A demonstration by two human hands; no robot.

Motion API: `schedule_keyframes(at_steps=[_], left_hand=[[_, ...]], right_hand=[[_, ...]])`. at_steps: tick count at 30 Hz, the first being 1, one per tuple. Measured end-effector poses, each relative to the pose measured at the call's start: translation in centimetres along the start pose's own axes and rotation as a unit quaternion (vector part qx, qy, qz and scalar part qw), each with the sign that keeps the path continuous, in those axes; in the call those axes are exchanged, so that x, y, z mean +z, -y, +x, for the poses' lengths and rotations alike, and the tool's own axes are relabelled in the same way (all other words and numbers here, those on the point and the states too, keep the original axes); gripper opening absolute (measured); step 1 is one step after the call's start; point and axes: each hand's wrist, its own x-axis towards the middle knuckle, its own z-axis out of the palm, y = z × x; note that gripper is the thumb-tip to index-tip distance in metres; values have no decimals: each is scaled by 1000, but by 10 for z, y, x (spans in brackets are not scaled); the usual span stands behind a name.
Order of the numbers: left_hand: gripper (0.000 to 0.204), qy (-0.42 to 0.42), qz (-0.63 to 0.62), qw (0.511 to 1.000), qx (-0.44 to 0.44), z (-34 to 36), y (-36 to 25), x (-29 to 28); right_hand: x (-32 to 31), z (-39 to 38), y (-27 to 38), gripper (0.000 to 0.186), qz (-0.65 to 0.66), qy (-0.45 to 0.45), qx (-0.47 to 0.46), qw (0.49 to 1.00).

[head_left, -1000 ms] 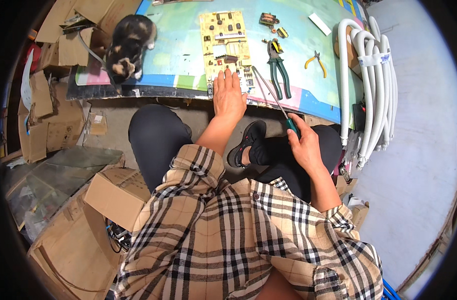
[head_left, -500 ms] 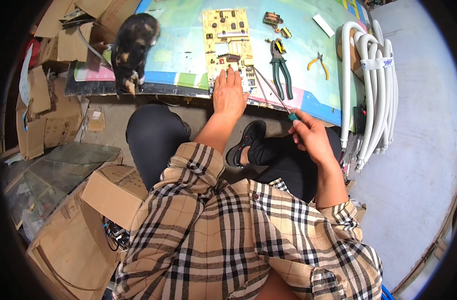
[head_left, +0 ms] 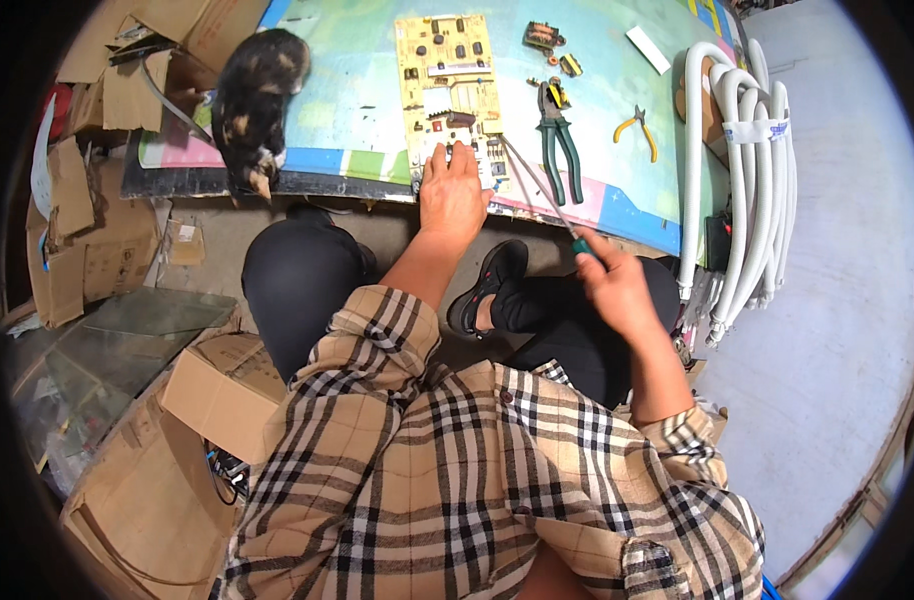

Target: The person uses a screwdriver to remove and reinsert screws on a circuit board while seated at a cluttered workbench. A cat is present on the table and briefly interacts with the person.

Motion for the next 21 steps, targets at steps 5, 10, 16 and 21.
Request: schedule_keyframes(at_steps=[5,10,16,21], left_hand=[[69,-6,-11,1000,0,0,2,2],[69,-13,-22,1000,-3,0,3,6],[68,-18,-30,999,1,0,4,10],[66,-13,-34,999,-7,2,-2,8]], right_hand=[[-57,20,43,39,5,119,90,989],[-72,41,85,33,-196,131,10,972],[-75,76,147,35,-320,180,22,930],[-70,91,177,35,-401,206,-5,893]])
